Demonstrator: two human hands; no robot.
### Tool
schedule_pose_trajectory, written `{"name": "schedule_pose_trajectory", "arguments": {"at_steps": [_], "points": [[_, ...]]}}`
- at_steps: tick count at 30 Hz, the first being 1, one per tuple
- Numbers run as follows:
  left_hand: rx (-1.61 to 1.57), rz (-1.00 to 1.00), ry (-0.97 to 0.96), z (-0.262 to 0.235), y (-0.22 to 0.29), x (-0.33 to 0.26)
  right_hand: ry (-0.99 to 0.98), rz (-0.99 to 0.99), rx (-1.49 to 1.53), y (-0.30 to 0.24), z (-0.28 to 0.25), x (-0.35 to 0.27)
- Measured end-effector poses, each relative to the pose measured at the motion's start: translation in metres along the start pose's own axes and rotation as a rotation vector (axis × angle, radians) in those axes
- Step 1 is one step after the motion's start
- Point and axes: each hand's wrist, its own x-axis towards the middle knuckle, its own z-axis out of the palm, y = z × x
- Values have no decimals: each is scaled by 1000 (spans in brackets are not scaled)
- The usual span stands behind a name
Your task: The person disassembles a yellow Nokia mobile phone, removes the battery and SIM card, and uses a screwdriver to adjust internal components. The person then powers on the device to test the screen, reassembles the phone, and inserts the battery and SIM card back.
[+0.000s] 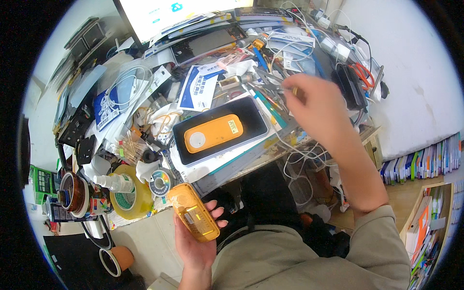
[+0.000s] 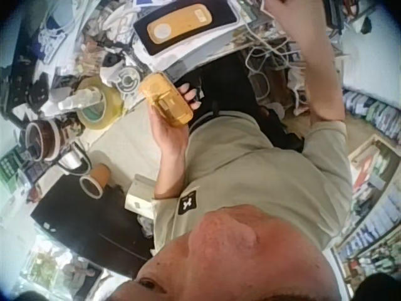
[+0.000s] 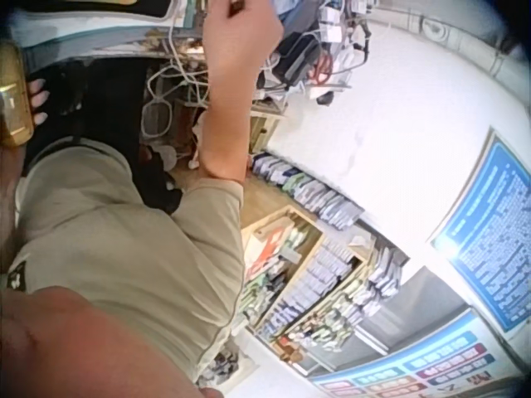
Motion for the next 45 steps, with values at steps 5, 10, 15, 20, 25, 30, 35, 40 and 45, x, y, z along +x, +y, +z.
{"name": "schedule_pose_trajectory", "arguments": {"at_steps": [5, 10, 15, 20, 25, 30, 35, 40, 45], "points": [[16, -31, -65, 2, -7, 5, -2, -111, 569, -14, -4, -3], [-35, -27, -126, 2, -6, 2, -52, -122, 848, -24, 28, -8], [36, -26, -72, 2, -5, -3, -34, -226, 758, -32, 71, -4], [50, -28, -44, 3, -3, -4, -56, -232, 727, -29, 86, -3], [62, -42, -50, 5, -2, -2, -75, -214, 710, -28, 89, -1], [55, -52, -51, 6, -1, -1, -100, -226, 658, -29, 89, 2], [59, -55, -56, 6, 0, 0, -77, -195, 694, -33, 89, 2], [54, -30, -51, 6, 2, 5, -84, -158, 768, -40, 83, -4], [-73, -25, -51, 5, 9, 18, -88, -137, 875, -52, 68, -19]]}}
